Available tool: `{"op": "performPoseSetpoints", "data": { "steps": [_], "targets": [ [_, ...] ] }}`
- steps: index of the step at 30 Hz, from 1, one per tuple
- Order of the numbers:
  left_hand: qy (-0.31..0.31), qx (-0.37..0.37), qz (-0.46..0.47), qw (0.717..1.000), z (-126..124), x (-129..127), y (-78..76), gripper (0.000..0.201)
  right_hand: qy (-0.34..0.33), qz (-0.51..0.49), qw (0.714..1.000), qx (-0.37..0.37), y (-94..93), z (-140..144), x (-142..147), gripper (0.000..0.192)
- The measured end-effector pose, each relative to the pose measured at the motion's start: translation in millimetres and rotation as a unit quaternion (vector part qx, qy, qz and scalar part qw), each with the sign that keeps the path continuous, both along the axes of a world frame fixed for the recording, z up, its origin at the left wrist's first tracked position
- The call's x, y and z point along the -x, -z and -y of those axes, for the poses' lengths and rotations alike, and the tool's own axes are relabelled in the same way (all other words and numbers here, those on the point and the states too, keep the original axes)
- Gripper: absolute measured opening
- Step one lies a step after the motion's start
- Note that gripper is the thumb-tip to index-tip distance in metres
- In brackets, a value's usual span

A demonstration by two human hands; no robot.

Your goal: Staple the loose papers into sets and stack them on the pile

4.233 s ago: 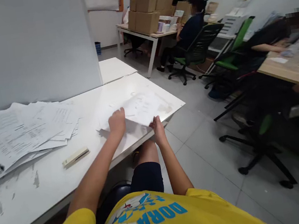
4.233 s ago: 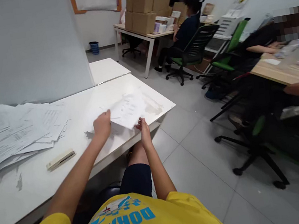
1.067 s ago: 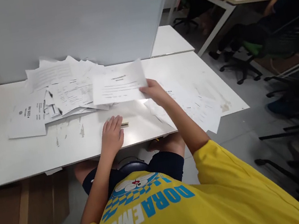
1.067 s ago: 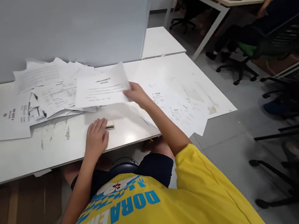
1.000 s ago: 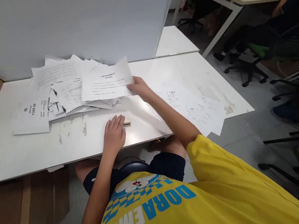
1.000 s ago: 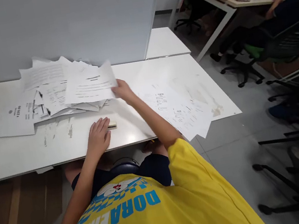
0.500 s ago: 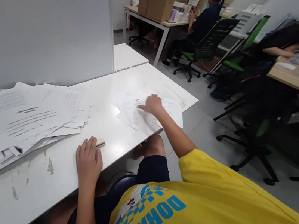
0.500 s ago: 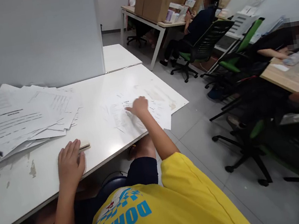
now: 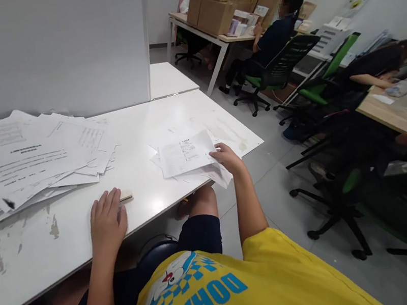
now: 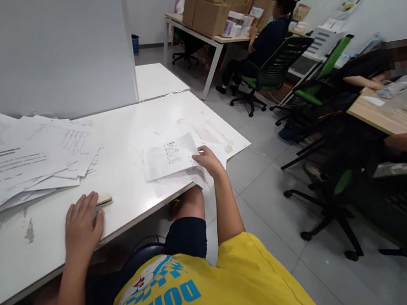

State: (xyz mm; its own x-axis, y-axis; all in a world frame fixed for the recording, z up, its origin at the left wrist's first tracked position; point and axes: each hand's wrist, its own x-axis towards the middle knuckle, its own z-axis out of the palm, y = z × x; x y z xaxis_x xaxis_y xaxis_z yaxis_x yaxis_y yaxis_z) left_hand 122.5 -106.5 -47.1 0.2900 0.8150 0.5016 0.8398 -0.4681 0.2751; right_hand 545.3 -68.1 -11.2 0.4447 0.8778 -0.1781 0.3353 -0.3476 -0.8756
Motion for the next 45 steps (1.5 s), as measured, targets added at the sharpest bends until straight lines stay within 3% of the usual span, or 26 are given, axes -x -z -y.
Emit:
{"op": "performPoseSetpoints", "data": {
  "steps": [4, 8, 12, 23, 38, 45],
  "targets": [
    [-0.010, 0.033, -0.008, 0.999, 4.6, -2.7, -3.1, 0.050, -0.049, -0.167, 0.984, -0.028, 5.8, 46.2, 35.4, 0.062],
    [-0.013, 0.055, -0.009, 0.998, 7.6, -4.6, -5.7, 0.052, -0.091, -0.206, 0.974, 0.002, 11.9, 77.5, 78.7, 0.062],
    [-0.009, 0.064, -0.015, 0.998, 8.9, -4.1, -5.6, 0.056, -0.109, -0.213, 0.971, 0.025, 12.7, 85.0, 99.3, 0.061],
    [-0.006, 0.057, -0.033, 0.998, 8.9, -2.5, -3.8, 0.059, -0.096, -0.156, 0.983, 0.015, 10.6, 85.7, 96.2, 0.052],
    [-0.003, 0.077, -0.026, 0.997, 10.1, -3.7, -7.9, 0.064, -0.102, -0.235, 0.967, -0.007, 27.4, 82.8, 93.3, 0.055],
    [-0.004, 0.097, -0.009, 0.995, 9.7, -3.7, -7.4, 0.067, -0.125, -0.164, 0.978, 0.004, 22.4, 82.4, 97.5, 0.054]
  ]
}}
